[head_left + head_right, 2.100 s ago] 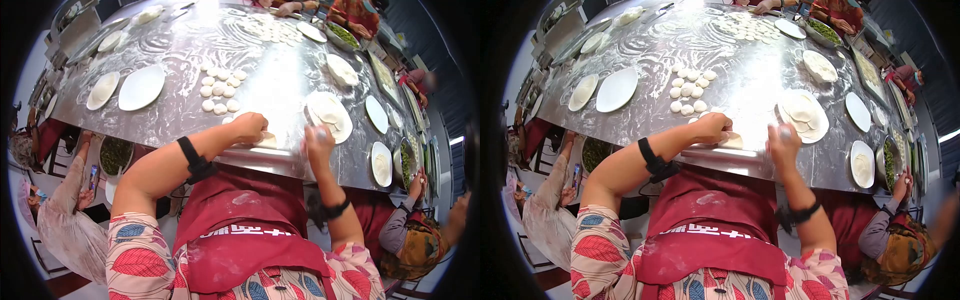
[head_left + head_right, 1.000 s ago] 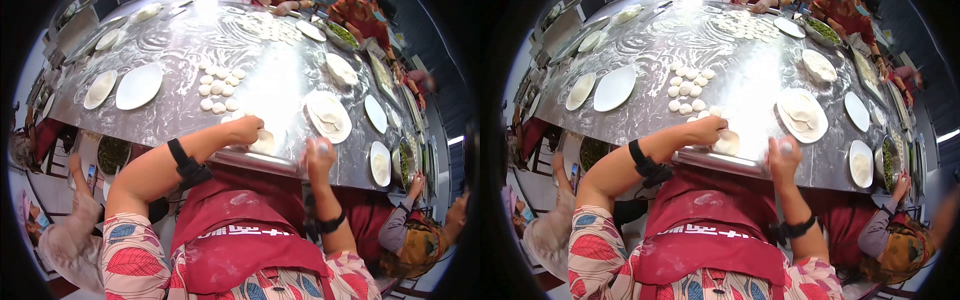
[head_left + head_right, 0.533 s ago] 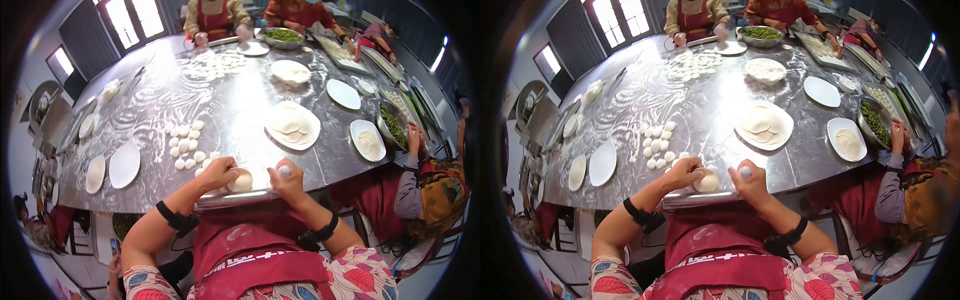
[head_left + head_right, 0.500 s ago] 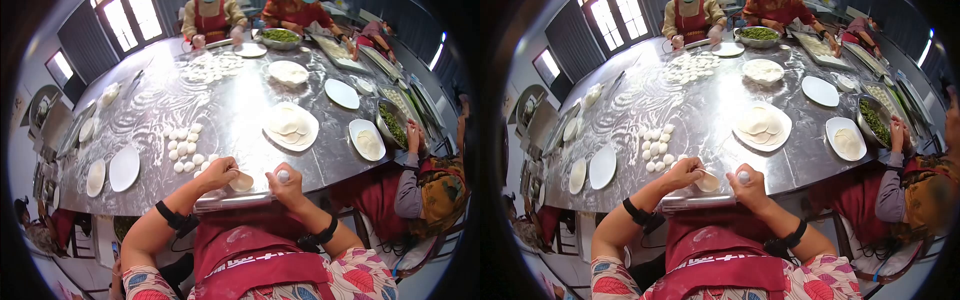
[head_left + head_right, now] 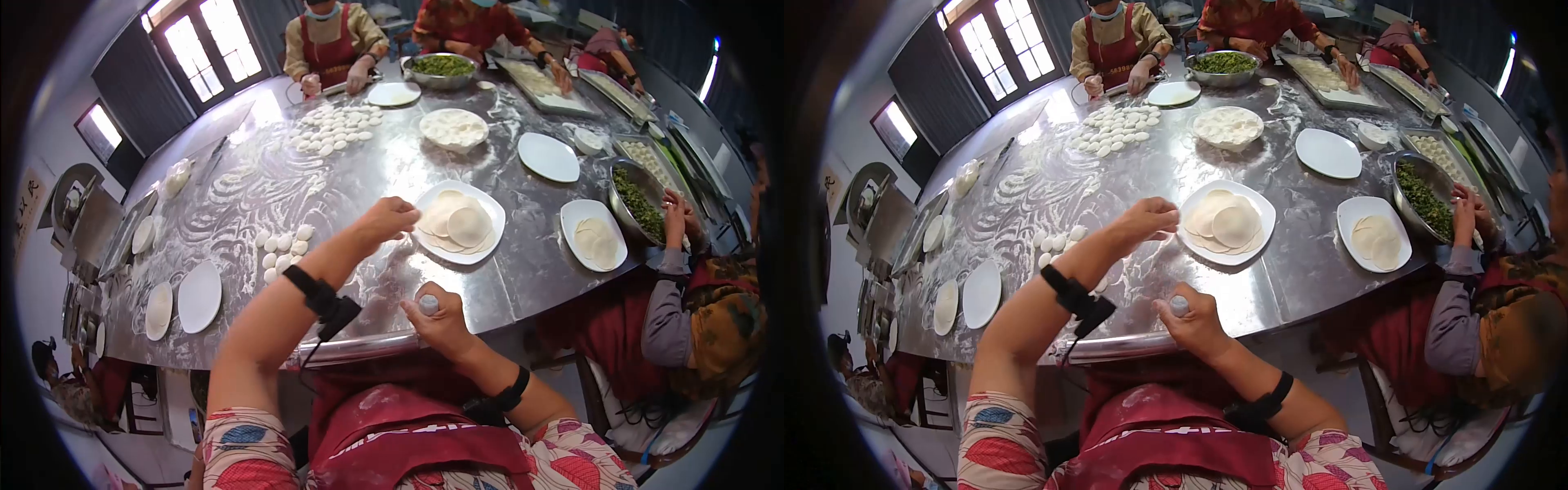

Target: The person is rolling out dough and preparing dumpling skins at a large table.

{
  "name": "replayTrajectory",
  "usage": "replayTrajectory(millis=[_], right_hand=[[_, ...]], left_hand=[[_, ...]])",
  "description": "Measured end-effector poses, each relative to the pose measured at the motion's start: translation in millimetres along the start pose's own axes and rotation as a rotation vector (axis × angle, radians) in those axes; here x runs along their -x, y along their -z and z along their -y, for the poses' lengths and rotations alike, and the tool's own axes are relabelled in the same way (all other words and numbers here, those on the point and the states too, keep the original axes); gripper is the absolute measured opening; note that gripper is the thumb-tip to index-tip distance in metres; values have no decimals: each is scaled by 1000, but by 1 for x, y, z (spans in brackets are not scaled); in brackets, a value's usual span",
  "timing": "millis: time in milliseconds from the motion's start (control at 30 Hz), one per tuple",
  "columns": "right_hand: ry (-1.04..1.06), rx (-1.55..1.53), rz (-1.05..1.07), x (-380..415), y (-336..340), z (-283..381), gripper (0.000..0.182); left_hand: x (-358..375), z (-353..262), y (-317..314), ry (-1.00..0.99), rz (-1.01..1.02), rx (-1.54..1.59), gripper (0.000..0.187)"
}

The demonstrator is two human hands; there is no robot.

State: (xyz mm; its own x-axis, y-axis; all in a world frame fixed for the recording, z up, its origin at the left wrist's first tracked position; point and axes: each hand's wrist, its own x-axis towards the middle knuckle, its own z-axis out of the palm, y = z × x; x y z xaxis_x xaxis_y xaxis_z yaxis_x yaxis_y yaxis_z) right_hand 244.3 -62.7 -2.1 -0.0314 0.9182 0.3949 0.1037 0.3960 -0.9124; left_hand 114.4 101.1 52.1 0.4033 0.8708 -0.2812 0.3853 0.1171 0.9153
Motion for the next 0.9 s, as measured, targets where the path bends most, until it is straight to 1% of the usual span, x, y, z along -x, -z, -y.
replayTrajectory(millis=[33,100,133,200,267,300,333,400,433,533,567,667,767,867,900], right_hand=[[4,-3,-7,0,-1,-2,20],[10,-15,-7,-2,-2,-6,22],[65,4,-3,-4,-3,-8,19],[10,12,-17,-5,-4,-12,24],[-35,-42,-26,-7,-7,-6,22],[-20,-44,-24,-8,-8,-5,22],[-2,-40,-29,-8,-8,-5,22],[-66,-97,-14,-7,-7,-5,21],[-46,-103,-20,-6,-8,-7,21],[-122,-123,-43,-3,-8,-3,21],[-144,-112,-44,-3,-9,1,22],[-108,-100,-33,0,-8,3,21],[-108,-100,-36,2,-9,6,21],[-74,-39,-42,1,-10,4,20],[-106,-49,-30,-2,-10,5,20]], left_hand=[[11,6,12,26,-46,-41,37],[35,30,45,-3,-141,-218,30],[57,30,57,16,-201,-278,25],[93,46,82,103,-281,-241,19],[133,57,95,181,-349,-253,16],[146,69,101,236,-351,-313,13],[161,76,100,285,-325,-382,12],[181,84,95,362,-252,-524,11],[184,97,92,254,-286,-748,17],[183,108,72,258,-417,-971,27],[179,113,69,258,-429,-920,34],[178,117,56,70,-488,-874,33],[175,109,51,75,-385,-843,33],[165,105,41,-22,-288,-546,32],[155,108,37,-53,-260,-415,30]])
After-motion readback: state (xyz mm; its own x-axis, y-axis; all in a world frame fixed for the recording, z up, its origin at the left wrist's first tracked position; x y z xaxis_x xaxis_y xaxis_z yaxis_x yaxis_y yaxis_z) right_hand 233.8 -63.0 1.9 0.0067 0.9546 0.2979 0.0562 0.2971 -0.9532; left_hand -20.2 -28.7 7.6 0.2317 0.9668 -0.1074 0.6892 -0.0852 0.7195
